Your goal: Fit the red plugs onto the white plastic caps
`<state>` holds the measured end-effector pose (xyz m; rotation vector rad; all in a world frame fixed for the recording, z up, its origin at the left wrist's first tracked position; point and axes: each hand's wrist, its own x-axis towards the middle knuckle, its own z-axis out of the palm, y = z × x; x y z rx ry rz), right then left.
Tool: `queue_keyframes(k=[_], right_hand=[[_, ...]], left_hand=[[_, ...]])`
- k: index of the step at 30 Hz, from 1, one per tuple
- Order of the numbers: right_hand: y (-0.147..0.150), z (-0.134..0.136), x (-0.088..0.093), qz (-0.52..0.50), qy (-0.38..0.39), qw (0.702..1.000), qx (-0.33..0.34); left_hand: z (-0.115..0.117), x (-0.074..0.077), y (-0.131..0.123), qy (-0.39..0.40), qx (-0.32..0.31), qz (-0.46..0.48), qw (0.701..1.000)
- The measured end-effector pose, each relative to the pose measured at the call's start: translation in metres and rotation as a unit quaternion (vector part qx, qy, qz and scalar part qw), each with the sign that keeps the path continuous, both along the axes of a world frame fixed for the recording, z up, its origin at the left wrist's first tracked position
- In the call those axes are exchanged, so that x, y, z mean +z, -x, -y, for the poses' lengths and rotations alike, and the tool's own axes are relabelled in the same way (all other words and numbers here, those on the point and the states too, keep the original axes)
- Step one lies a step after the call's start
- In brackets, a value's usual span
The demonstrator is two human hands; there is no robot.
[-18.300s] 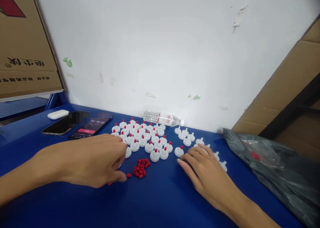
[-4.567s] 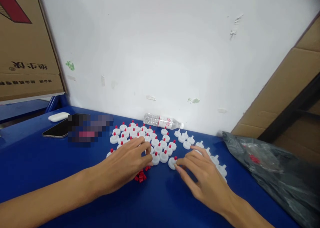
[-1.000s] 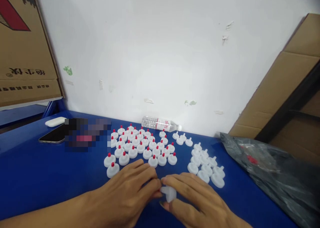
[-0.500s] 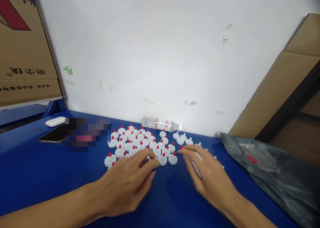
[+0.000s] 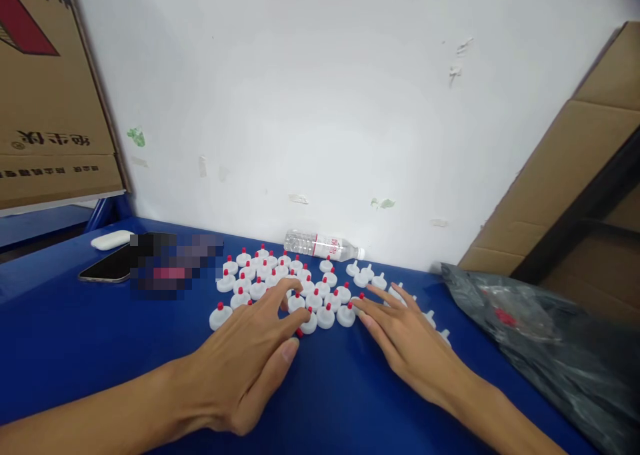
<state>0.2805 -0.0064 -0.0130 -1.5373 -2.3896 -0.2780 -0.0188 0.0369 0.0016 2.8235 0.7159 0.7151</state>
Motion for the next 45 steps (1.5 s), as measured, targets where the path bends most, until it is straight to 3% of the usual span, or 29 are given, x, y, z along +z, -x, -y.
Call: queue_keyframes(k=[4,10,16,22,39,45], right_hand=[[0.001,0.002,0.009,-0.014,-0.054,0.998,-0.038],[-0.004,0.005,0.015,-0.061,-0.169,0.978,-0.106],[-0.017,-0.002,0.016,-0.004,-0.181,0.974,-0.133],[-0.028,-0.006,0.008,0.079,-0.179,0.964,-0.183],[-0.024,-0.006,-0.004,0.082,-0.083,0.981,-0.152],[-0.017,-0.004,0.008,0.029,-0.163,0.978,-0.125]], left_hand=[[0.002,0.002,-0.001,0.026,0.016,-0.018,0.999],[0.003,0.006,-0.014,-0.009,0.087,-0.098,0.991],[-0.008,-0.002,-0.018,-0.074,0.062,-0.150,0.984],[-0.015,-0.008,-0.014,-0.086,0.048,-0.185,0.978],[-0.027,-0.011,-0.009,-0.049,0.000,-0.122,0.991],[-0.029,-0.016,-0.011,-0.073,-0.008,-0.105,0.992]])
